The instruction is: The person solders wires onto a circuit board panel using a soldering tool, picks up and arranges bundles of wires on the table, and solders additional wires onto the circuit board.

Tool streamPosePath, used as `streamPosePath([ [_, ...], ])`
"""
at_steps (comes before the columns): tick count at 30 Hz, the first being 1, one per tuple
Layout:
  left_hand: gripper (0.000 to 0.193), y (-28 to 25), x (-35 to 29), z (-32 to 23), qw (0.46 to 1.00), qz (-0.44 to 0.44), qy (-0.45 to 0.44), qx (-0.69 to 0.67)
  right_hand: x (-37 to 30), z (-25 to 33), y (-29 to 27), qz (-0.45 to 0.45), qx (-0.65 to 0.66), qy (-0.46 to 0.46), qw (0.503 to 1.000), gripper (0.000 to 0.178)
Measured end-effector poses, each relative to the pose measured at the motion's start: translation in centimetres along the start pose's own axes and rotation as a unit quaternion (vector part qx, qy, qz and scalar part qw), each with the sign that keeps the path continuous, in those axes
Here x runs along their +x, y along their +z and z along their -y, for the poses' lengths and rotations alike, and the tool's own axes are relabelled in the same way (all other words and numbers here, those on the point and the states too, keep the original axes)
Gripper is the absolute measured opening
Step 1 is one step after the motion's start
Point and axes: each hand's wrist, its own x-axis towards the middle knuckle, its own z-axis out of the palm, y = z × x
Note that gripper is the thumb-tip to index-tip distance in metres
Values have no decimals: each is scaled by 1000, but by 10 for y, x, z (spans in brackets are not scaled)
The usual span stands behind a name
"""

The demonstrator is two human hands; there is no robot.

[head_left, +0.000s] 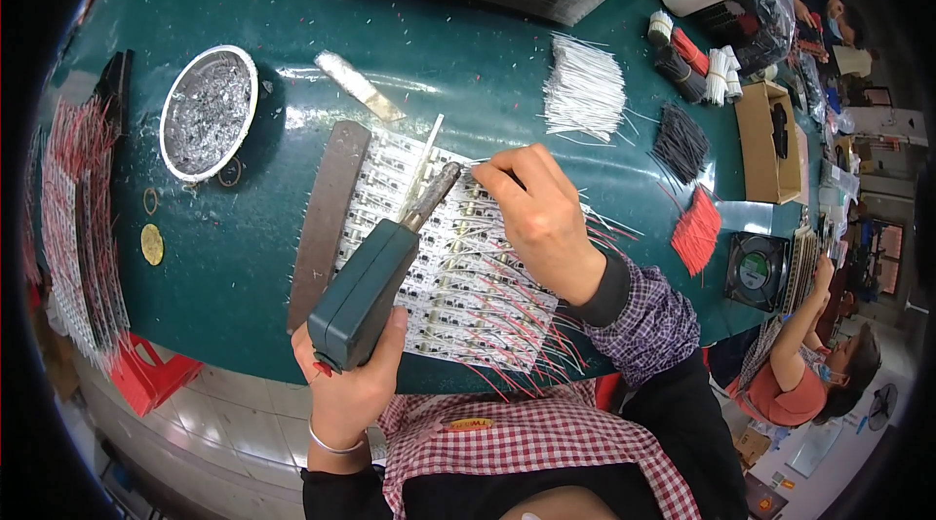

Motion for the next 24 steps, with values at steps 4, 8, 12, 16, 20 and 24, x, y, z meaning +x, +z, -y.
streamPosePath([
  [4,18,0,-1,2,1000,-4,14,17,1,2,-2,4,-5,0,1000,37],
  [8,25,-9,-9,16,999,14,30,28,0,2,-1,2,-7,0,1000,36],
  [12,34,-12,-13,21,1000,10,4,-5,-1,1,-1,4,-14,2,1000,36],
  [16,36,-12,-14,22,999,4,37,17,-3,-2,0,26,-13,-19,999,29],
  [20,37,-10,-14,20,999,-6,47,11,-2,-2,-3,-2,-13,-33,999,29],
  [24,36,-16,-20,22,1000,-8,18,18,-4,8,-6,-20,-22,-55,998,30],
])
